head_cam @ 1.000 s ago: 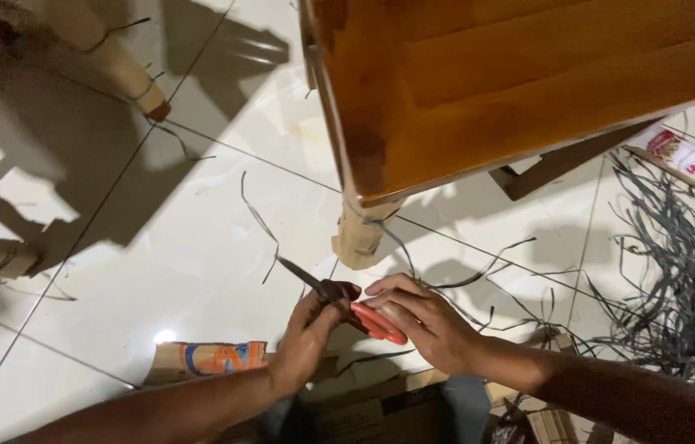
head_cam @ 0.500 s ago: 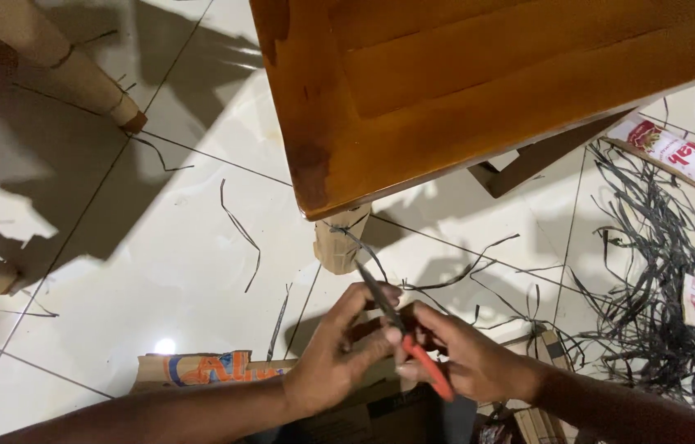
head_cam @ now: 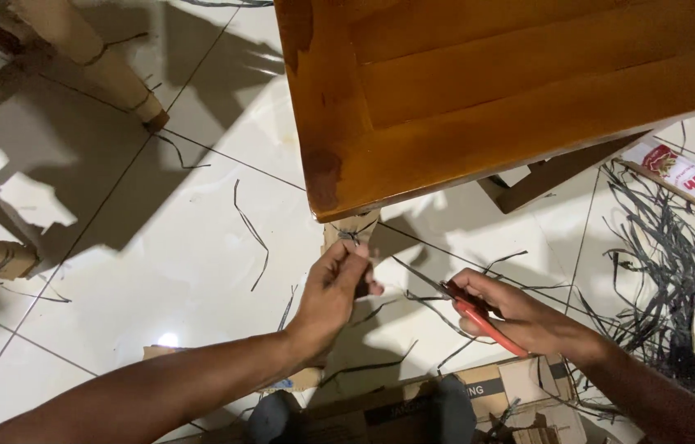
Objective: Wiping a wooden chair and wrapping its legs with cardboard for protection
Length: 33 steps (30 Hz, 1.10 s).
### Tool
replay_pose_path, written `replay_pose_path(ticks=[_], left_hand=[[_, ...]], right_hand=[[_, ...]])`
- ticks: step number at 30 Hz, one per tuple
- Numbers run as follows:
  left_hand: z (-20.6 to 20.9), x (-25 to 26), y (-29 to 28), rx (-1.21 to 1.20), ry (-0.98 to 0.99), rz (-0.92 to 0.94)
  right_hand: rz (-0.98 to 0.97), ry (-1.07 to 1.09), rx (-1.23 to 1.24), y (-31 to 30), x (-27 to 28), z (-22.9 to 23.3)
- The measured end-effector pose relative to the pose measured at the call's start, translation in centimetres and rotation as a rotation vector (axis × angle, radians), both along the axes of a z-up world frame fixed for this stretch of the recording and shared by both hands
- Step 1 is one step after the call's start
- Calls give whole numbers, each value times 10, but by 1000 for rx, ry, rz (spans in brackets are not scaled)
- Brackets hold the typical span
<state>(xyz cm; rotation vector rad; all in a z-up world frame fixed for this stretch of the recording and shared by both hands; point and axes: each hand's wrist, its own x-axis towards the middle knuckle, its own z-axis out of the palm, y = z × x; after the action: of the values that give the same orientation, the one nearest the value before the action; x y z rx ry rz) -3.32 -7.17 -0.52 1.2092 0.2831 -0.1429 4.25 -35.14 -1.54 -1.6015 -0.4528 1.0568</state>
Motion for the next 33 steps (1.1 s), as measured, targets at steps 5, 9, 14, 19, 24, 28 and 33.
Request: replay_pose_path(ticks=[5,9,14,19,24,28,33], left_hand=[[-19,-12,17,104,34,49],[-12,-18,24,101,9,80],[-13,-18,29,111,-26,93],[-15,-17,31,103,-26,110],[-26,-15,32,88,-30,101],[-17,-15,34,81,-20,110],[-25,-14,36,86,-20,113]], right_hand=[[55,-46,-104,16,6,-10],[86,-30,-66,33,10,-4],[81,-22,-81,45,12,-4],[103,-41,-97,54,12,2],[97,-38,-94,62,13,1],[92,-19,-85,67,16,-10],[114,-21,-89,71,19,-13]])
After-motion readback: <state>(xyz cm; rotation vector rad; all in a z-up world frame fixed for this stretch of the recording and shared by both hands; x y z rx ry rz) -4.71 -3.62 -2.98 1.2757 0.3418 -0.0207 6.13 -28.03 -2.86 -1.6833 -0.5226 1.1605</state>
